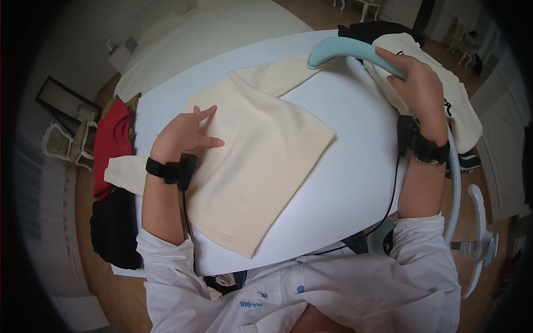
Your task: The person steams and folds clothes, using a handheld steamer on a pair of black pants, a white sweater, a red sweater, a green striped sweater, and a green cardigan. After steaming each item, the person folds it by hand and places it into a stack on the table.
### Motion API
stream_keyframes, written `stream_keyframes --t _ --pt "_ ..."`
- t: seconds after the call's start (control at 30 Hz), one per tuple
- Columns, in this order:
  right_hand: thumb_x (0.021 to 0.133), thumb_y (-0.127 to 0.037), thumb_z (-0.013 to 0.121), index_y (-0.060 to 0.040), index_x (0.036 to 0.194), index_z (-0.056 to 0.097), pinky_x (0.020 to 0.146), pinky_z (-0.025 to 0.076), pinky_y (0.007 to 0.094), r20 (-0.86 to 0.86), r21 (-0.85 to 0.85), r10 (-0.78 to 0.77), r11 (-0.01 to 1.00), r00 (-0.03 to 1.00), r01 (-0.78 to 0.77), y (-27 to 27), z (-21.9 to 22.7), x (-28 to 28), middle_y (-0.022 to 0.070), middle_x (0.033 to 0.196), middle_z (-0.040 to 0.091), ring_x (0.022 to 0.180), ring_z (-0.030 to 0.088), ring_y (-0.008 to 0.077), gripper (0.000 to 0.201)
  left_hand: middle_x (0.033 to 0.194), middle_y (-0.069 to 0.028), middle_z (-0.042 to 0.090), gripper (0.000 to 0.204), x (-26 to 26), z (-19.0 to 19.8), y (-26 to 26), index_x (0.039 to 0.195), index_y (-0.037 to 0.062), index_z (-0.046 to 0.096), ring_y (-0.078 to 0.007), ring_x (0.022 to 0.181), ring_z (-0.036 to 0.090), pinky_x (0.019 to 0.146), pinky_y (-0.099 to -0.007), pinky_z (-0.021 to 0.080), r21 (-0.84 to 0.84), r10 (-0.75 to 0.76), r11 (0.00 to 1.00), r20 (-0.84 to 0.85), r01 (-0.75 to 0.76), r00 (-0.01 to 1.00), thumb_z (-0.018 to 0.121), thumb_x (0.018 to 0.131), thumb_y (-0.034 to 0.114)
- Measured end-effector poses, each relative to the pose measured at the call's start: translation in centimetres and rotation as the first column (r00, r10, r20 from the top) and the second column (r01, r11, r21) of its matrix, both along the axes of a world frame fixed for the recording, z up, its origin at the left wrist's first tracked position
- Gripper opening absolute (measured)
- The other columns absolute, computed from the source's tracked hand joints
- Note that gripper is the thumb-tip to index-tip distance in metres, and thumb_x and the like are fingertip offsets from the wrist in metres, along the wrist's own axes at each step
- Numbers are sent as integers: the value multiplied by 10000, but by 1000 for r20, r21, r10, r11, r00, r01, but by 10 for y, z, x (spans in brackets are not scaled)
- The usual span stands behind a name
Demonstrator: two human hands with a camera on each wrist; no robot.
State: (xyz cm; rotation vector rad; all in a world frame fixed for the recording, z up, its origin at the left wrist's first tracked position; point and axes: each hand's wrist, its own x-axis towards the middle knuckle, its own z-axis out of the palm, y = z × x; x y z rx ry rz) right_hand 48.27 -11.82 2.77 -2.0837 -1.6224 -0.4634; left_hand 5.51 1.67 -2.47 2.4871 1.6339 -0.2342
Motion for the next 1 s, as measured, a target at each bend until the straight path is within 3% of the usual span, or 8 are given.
stream_keyframes --t 0.17,0.23,0.3,0.5,0.57,0.7,0.8,1.0 --pt "812 -61 794 -385 1312 729 801 561 393 -91 9 126 992 988 -126 3 -2 -13 95 980 742 858 703 301 600 1517 -252 522 1071 -1 -2 4 1605 268 420 -376 1209 667 1006 -435 536 -14 -7 1000 -12 7 1000 863 695 620" --pt "821 -89 814 -386 1316 726 803 556 380 -149 43 348 937 926 -346 7 -11 -15 82 972 742 835 693 278 584 1514 -257 522 1077 -1 -2 4 1604 265 420 -379 1203 669 1004 -435 537 -15 -11 1000 -16 11 1000 862 692 628" --pt "823 -98 826 -387 1322 722 808 553 372 -166 56 405 914 899 -401 9 -16 -12 78 971 741 819 682 269 586 1512 -261 521 1082 -2 -4 5 1604 263 421 -382 1197 671 1002 -434 538 -16 -12 1000 -18 11 1000 861 689 637" --pt "818 -88 823 -383 1338 712 819 556 386 -161 -13 280 958 946 -286 4 -6 -8 98 968 748 835 693 288 608 1514 -264 519 1089 -3 -4 5 1596 258 433 -388 1198 669 1005 -441 538 12 -23 1000 -5 23 1000 858 677 659" --pt "836 -87 800 -376 1350 705 822 564 398 -120 -88 23 996 993 -33 3 -2 -7 125 984 754 856 708 305 597 1512 -262 522 1078 0 0 3 1593 257 439 -384 1204 667 1010 -443 536 -18 -5 1000 -20 4 1000 855 684 660" --pt "852 -86 775 -368 1357 700 822 574 401 -47 -100 -86 992 995 81 3 0 -5 139 990 754 876 718 316 583 1508 -261 527 1073 -4 -3 4 1594 260 438 -380 1209 666 1012 -442 535 -3 -24 1000 2 24 1000 858 687 652" --pt "855 -88 771 -367 1358 699 822 581 399 -11 -53 -34 998 999 33 5 -6 -2 127 994 750 888 724 317 580 1515 -256 522 1074 -2 -3 4 1596 264 434 -379 1221 660 1016 -442 533 -1 -19 1000 -12 19 1000 862 688 646" --pt "834 -97 789 -331 1343 710 799 571 380 3 54 364 930 932 -363 4 -11 -23 92 1001 730 867 699 292 566 1513 -253 525 1079 -3 -4 4 1599 262 427 -387 1230 652 1022 -446 528 -16 -8 1000 -1 8 1000 868 687 633"
